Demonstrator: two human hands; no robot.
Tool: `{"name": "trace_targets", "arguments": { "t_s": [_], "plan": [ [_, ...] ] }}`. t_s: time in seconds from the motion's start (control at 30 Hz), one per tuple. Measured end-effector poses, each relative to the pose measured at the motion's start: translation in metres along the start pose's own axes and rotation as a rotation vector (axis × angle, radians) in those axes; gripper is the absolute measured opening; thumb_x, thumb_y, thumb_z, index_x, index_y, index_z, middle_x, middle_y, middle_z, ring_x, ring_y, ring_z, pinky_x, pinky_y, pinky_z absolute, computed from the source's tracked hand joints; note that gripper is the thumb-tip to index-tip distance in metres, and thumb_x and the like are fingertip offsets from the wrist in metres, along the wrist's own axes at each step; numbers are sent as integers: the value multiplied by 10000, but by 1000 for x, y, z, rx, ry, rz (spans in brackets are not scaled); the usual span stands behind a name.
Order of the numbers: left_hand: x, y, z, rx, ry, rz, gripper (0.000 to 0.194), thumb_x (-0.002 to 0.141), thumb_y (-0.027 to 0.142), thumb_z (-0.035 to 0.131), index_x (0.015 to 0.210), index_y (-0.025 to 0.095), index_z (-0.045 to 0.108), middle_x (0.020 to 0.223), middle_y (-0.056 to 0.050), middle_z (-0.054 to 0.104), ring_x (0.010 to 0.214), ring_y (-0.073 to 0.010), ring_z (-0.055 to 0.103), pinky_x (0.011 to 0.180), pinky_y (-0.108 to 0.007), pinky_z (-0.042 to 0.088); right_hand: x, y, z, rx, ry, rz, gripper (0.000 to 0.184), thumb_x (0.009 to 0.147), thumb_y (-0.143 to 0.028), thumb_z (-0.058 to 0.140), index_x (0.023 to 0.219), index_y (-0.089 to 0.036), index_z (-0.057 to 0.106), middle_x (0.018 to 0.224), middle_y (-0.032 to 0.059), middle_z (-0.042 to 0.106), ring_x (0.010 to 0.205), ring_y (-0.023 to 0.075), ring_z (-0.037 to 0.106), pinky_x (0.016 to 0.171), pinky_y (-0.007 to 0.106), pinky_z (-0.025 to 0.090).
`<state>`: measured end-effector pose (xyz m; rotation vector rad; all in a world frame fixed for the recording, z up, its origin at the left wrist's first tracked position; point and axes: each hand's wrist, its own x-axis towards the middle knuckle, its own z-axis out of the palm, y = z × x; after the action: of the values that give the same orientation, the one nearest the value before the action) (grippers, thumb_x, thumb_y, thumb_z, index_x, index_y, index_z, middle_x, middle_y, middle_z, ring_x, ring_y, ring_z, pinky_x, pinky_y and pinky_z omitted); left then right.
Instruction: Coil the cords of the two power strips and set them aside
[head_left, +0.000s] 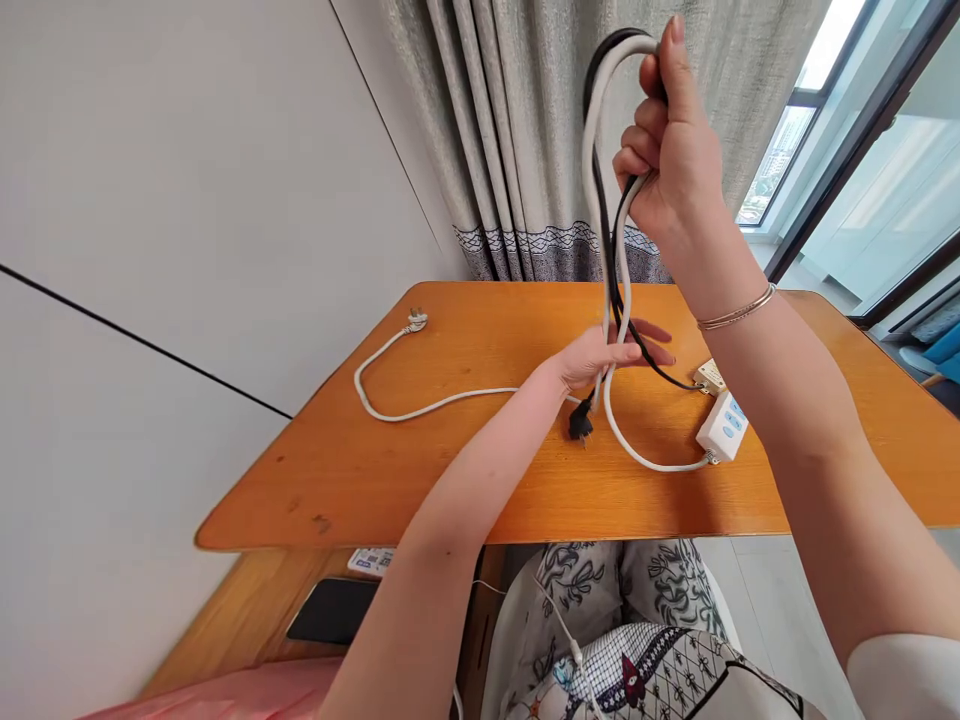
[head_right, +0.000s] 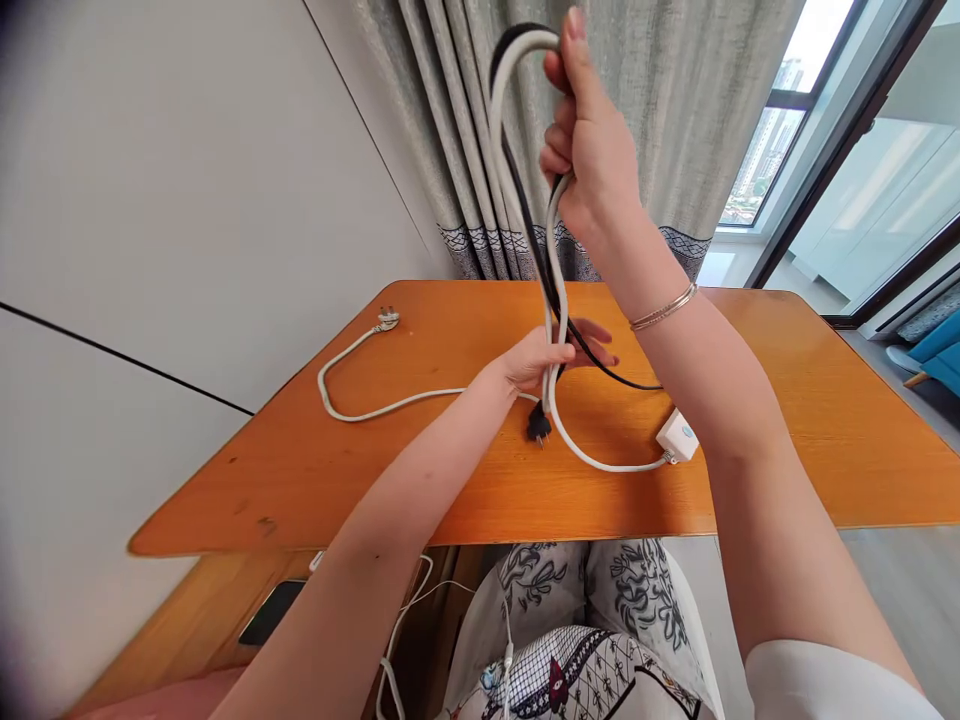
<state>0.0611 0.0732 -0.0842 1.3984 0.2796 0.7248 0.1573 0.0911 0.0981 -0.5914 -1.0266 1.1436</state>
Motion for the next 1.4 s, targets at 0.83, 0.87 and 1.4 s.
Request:
{"name": "trace_targets", "arguments": {
  "t_s": [0.83,0.87,1.4],
  "plan": [
    [-49,-58,-31,-45,-14,-380,515,745,638,843,854,175,644,918,-88,761,1144,-254,697,879,-322,524,80,-14,-142,-627,385,-418,456,1065,-148,531,611,-176,554,363,-120,263,376,70,219,436,290,119],
    [-49,-59,-31,-42,-4,-383,524,746,649,836,821,172,630,858,-79,749,1085,-247,712,851,-314,525,81,-12,-149,-630,430,-392,446,1073,-166,524,628,-175,559,370,-121,263,383,72,221,441,287,132],
    [-61,-53,-52,-67,25,-512,405,790,493,802,907,138,647,751,-100,745,652,-194,700,583,-278,510,62,51,-262,-783,536,-231,332,1065,-202,496,735,-213,521,525,-110,287,506,97,254,551,308,217]
  ]
}}
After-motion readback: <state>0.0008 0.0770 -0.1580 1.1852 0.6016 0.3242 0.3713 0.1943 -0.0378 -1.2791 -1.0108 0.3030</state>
